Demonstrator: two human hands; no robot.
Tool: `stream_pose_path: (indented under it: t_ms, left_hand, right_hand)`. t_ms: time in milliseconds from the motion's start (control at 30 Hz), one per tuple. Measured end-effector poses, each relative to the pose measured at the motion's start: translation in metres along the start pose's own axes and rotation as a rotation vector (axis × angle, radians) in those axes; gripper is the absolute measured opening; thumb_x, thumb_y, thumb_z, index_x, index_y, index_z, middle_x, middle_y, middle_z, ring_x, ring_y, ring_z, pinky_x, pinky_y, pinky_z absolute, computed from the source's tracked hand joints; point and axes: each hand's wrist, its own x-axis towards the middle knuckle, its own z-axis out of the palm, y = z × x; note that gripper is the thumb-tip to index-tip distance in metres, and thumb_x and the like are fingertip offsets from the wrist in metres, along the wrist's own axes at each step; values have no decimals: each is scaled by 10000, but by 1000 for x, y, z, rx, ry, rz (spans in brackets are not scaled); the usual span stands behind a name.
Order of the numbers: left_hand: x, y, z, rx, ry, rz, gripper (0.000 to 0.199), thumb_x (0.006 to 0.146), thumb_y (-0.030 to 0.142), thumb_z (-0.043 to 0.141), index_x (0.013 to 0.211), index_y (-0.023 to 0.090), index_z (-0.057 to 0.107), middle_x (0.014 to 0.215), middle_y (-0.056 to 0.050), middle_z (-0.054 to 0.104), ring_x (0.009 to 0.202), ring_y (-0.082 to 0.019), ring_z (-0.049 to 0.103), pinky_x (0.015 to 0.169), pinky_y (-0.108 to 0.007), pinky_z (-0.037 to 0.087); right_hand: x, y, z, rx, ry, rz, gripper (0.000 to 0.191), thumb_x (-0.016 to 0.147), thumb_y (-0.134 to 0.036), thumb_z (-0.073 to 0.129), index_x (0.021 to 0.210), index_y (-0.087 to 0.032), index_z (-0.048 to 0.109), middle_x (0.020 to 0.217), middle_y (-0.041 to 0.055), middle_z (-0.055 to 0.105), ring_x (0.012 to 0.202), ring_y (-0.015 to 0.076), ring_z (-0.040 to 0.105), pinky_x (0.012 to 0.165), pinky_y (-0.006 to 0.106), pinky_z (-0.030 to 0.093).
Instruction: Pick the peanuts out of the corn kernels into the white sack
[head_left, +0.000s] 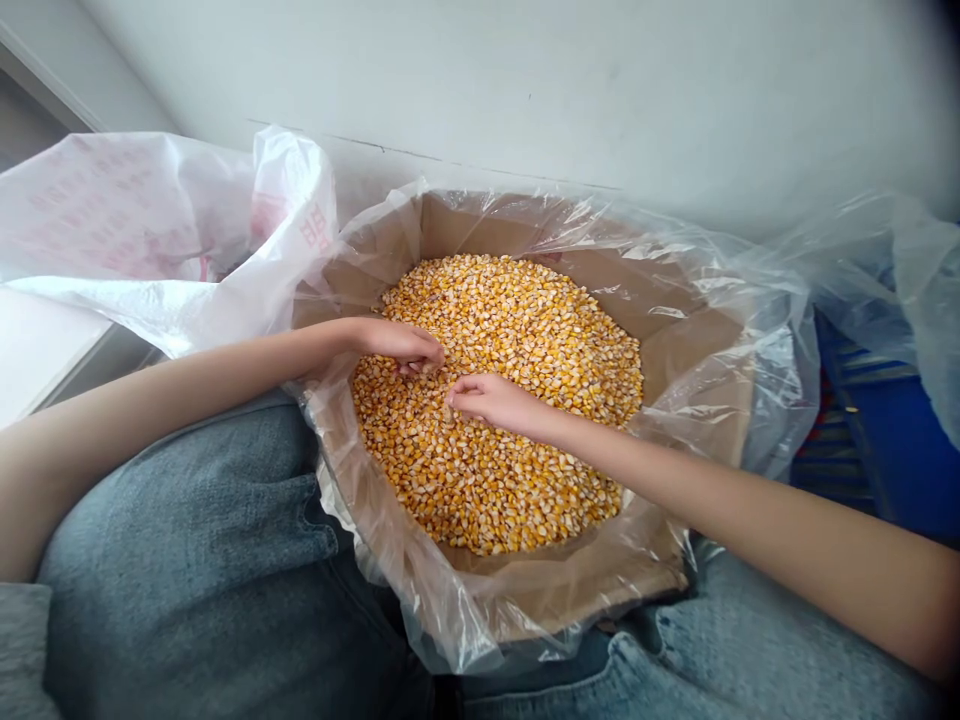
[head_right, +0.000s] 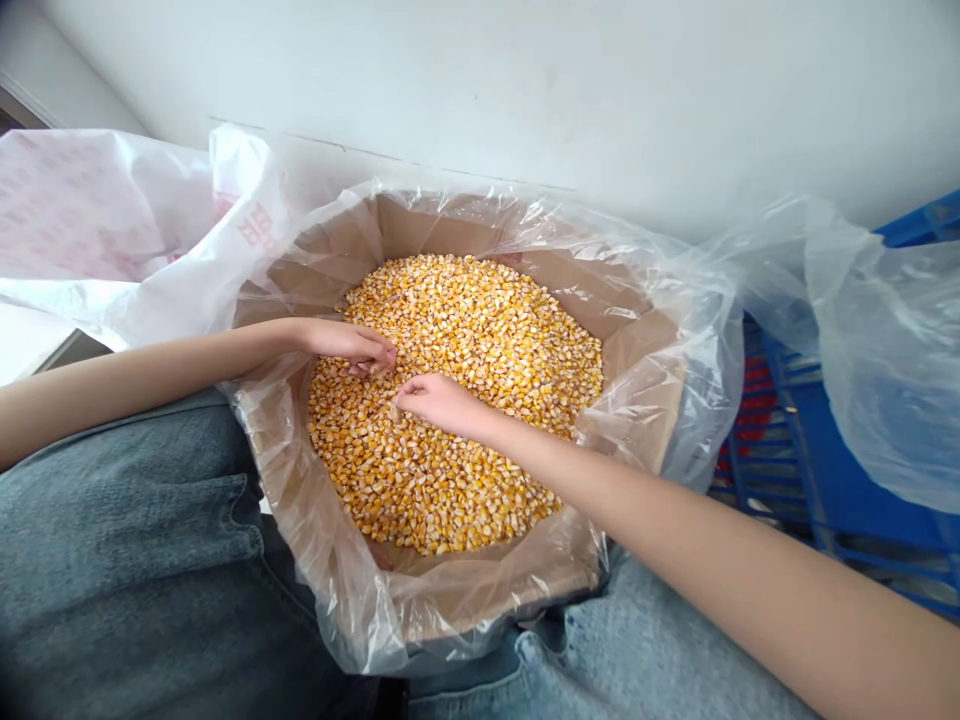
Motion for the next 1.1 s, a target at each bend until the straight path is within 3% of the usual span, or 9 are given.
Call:
stream_pose_path:
  t_ms: [100,233,333,433,567,700,833,967,1100]
  left_hand:
    - [0,3,-1,-134,53,50,245,757,275,377,554,148,427,495,18,363,444,-74,347,455,-218,322]
    - [2,0,-4,-390,157,101,319,782,297,367,495,158,356,455,25,302,388,-65,296,377,-199,273]
    - [3,1,-7,-567,214,102,353,784,361,395,497,164,337,445,40,252,361,-58,261,336,-184,230]
    - [1,4,-10,-719,219,108,283,769,318,409,536,164,363,468,42,266,354,-52,245,320,-171,206]
    - [-3,7,-13,-785,262,156,161,735,244,397,594,165,399,502,34,322,354,-54,255,312,-173,188]
    - [-2,5,-12,-644,334,160,250,765,340,382,582,170,369,502,36,330,361,-51,258,329,-181,170]
    - [3,-5,-11,-84,370,41,323,750,407,434,552,154,407,448,43,347,385,-46,285,388,-188,215]
    - [5,-14,-13,626,229,-4,225,712,341,497,722,144,607,649,14,599,550,-68,450,533,-176,306]
    - [2,-13,-13,843,53,-123,259,710,307,490,883,197,647,859,2,659,667,-90,524,591,-164,330]
  right_hand:
    - [-1,-3,-3,413,-63,69,215,701,-323,485,584,-166,395,435,-68,319,354,43,250,367,191,179]
    - [-4,-8,-8,758,-212,15,191,692,-275,446,558,-158,378,444,-51,336,366,47,272,350,176,174]
    - [-4,-9,-10,893,-288,-6,89,669,-230,418,618,-158,416,490,-43,373,375,49,298,339,162,158]
    - [-2,-7,-9,889,-319,5,96,668,-241,398,632,-157,429,523,-32,408,389,57,340,333,160,168]
    - [-2,-4,-5,683,-228,40,245,721,-357,429,583,-156,403,513,-33,404,392,58,351,329,167,178]
    - [-2,-2,3,294,-130,47,281,717,-415,496,622,-153,465,458,-64,339,369,46,290,359,177,202]
    - [-6,-4,13,-155,-97,-149,224,729,-354,506,755,-148,591,525,-37,457,474,64,393,482,192,300]
    - [-15,-11,25,-632,-53,-265,267,762,-342,461,959,-227,599,675,4,591,610,122,518,583,232,359]
    - [-22,-15,34,-965,-59,-321,343,804,-321,373,1108,-256,518,852,56,638,736,187,584,641,287,407]
